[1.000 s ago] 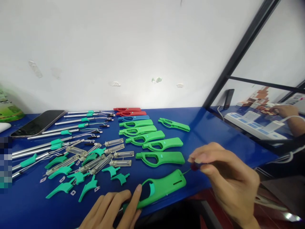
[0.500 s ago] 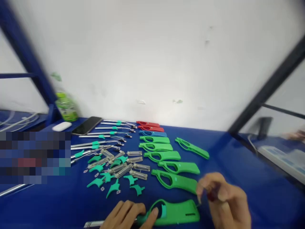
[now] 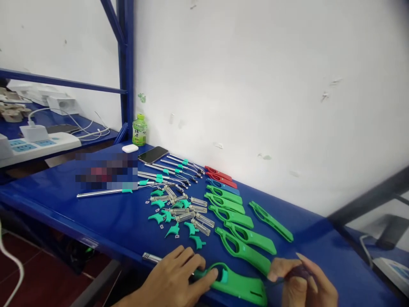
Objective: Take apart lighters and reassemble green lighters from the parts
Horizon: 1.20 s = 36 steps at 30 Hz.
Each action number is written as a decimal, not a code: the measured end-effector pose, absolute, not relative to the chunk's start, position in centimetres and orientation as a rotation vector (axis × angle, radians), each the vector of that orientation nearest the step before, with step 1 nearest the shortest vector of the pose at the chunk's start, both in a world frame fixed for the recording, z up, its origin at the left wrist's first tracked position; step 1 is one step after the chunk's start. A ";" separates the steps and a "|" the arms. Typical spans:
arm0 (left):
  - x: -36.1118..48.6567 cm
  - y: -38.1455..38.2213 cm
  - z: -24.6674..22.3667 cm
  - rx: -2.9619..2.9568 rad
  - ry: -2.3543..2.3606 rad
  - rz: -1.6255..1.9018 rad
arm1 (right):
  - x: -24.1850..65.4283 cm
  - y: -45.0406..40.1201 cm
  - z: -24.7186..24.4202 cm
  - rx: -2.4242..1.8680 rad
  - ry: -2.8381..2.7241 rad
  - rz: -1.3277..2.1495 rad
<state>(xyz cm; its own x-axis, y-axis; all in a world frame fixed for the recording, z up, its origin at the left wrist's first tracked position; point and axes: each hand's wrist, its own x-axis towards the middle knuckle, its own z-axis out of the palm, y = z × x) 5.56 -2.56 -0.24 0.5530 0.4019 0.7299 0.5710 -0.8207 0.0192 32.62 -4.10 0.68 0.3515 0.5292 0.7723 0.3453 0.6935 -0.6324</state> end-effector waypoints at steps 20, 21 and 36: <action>5.4 -1.8 -1.1 -2.606 -0.757 -1.089 | 32.9 -4.6 1.9 -0.826 -1.246 0.186; 5.3 -1.8 -1.0 -2.627 -0.756 -1.065 | 32.9 -4.6 2.0 -0.826 -1.246 0.193; 4.4 -0.9 -1.5 -2.671 -0.704 -0.994 | 33.3 -4.1 3.1 -0.789 -1.279 0.220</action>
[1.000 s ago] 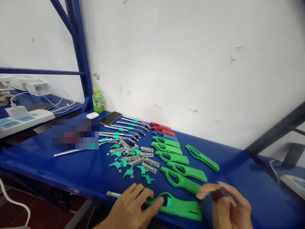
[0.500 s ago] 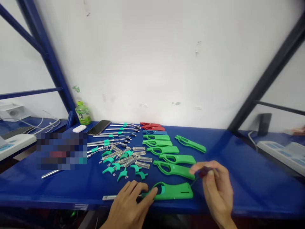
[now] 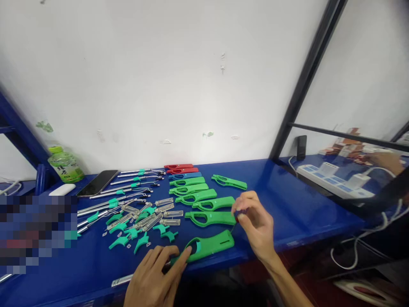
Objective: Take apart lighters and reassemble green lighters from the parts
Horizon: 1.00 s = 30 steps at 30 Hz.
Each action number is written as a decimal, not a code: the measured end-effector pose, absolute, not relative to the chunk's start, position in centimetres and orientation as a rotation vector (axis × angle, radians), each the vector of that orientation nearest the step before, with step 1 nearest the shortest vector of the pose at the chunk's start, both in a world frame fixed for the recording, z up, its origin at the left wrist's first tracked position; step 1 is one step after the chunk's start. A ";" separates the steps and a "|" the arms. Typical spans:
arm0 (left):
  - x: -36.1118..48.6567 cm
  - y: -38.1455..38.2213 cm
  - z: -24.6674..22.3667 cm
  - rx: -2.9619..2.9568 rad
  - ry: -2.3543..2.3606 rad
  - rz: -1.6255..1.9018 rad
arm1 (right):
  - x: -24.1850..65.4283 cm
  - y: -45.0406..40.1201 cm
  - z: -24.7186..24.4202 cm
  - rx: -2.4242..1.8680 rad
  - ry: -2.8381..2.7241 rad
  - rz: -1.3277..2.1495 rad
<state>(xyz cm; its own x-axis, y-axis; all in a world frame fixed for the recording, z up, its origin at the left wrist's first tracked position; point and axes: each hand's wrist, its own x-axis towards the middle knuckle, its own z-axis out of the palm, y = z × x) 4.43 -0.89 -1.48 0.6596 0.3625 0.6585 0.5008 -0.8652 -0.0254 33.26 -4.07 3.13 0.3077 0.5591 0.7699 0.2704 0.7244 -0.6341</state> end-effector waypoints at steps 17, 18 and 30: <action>4.4 -0.4 -1.9 -2.649 -0.648 -0.993 | 34.0 -3.9 3.6 -0.747 -1.315 0.337; 4.5 -0.4 -1.9 -2.646 -0.643 -1.000 | 34.0 -3.8 3.6 -0.736 -1.315 0.337; 4.9 -0.7 -1.3 -2.612 -0.610 -1.073 | 33.4 -3.8 3.5 -0.720 -1.331 0.382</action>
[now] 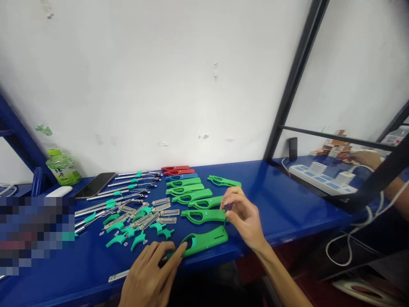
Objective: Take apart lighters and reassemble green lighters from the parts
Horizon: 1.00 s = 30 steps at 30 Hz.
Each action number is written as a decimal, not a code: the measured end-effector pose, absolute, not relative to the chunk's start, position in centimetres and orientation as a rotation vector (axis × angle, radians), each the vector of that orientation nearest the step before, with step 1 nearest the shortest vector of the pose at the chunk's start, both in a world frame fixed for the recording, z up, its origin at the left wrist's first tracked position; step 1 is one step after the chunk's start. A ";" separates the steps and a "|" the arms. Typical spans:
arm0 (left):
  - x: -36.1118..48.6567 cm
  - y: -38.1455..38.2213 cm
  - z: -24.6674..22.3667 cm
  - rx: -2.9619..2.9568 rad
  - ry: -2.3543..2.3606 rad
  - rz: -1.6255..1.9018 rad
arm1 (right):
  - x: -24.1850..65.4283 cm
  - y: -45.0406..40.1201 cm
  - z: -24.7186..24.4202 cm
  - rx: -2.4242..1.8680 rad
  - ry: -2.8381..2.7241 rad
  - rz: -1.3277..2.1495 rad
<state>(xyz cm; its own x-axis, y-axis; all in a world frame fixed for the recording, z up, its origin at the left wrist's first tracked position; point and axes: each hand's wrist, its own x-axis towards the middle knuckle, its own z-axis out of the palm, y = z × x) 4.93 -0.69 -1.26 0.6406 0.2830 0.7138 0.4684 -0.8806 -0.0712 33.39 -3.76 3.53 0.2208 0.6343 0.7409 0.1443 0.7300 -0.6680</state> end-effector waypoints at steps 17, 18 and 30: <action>4.6 -0.2 -1.9 -2.585 -0.600 -1.064 | 33.1 -3.5 2.6 -0.756 -1.299 0.354; 4.6 -0.1 -2.0 -2.586 -0.600 -1.058 | 33.1 -3.6 2.5 -0.758 -1.293 0.342; 4.3 -0.2 -2.2 -2.623 -0.624 -0.991 | 33.0 -3.9 1.9 -0.833 -1.269 0.299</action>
<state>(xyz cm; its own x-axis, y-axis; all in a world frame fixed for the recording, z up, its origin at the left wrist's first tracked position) 4.27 -0.16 -2.25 0.6737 0.2975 0.6765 0.4812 -0.8713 -0.0960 32.95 -3.91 1.92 0.3069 0.6244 0.7183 0.2376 0.6806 -0.6931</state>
